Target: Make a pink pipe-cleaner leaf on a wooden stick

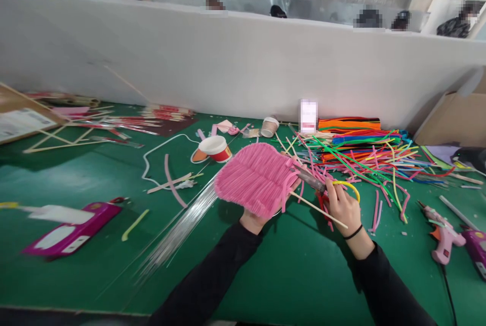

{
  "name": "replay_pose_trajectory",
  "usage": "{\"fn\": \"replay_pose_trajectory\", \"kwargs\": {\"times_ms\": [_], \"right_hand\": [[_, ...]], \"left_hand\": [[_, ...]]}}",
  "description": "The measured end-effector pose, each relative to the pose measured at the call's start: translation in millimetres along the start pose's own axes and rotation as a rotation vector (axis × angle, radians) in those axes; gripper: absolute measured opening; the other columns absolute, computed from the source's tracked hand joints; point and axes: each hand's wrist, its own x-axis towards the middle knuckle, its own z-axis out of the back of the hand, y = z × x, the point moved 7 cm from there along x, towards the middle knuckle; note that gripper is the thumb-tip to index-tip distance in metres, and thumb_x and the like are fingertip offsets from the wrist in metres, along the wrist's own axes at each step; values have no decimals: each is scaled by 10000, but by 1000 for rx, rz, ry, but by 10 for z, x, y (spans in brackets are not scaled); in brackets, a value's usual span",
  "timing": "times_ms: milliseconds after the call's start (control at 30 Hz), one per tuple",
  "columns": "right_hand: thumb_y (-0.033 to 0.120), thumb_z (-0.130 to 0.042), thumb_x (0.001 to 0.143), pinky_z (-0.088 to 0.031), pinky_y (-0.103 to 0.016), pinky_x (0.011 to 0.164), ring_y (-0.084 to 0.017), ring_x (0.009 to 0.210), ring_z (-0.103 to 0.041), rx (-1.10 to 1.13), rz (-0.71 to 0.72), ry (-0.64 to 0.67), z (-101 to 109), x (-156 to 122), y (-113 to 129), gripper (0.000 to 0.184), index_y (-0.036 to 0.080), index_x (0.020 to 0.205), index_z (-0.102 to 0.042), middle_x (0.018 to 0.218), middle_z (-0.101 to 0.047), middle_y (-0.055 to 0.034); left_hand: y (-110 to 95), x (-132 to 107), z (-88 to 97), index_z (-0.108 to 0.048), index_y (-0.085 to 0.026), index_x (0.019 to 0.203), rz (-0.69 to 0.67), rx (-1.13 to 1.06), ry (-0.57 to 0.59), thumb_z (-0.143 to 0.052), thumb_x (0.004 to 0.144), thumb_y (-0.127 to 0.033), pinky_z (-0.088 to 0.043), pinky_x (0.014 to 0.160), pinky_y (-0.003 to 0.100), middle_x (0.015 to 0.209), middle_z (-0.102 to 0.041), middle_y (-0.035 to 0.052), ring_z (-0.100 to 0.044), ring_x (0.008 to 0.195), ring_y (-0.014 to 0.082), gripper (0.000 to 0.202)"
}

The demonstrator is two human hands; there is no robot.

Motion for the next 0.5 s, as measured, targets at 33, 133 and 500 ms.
{"fn": "replay_pose_trajectory", "kwargs": {"times_ms": [33, 133, 500], "right_hand": [[283, -462, 958, -374, -230, 514, -114, 611, -614, -2, 8, 23, -34, 1, -24, 333, 110, 1227, -556, 857, -702, -65], [272, -410, 960, -344, -236, 481, -119, 555, -592, -15, 14, 108, -165, 20, -127, 324, 110, 1180, -584, 788, -696, -65], [580, -466, 888, -222, -284, 496, -161, 554, -541, -252, -29, 183, -130, 313, -273, 468, 155, 733, -587, 618, -604, -60]], "left_hand": [[0, 8, -3, -175, -276, 1523, 6, -27, 7, -292, 938, -405, -274, 1145, 510, 1582, -260, 71, -218, 1452, 282, 610], [19, 29, 25, -119, -264, 1532, 39, -121, -16, -287, 944, -401, -312, 1133, 483, 1589, -236, 83, -224, 1450, 270, 626], [-17, 68, -79, -268, -211, 1502, -59, -188, -63, -323, 940, -428, -381, 1089, 518, 1506, -397, 140, -389, 1375, 310, 605]]}}
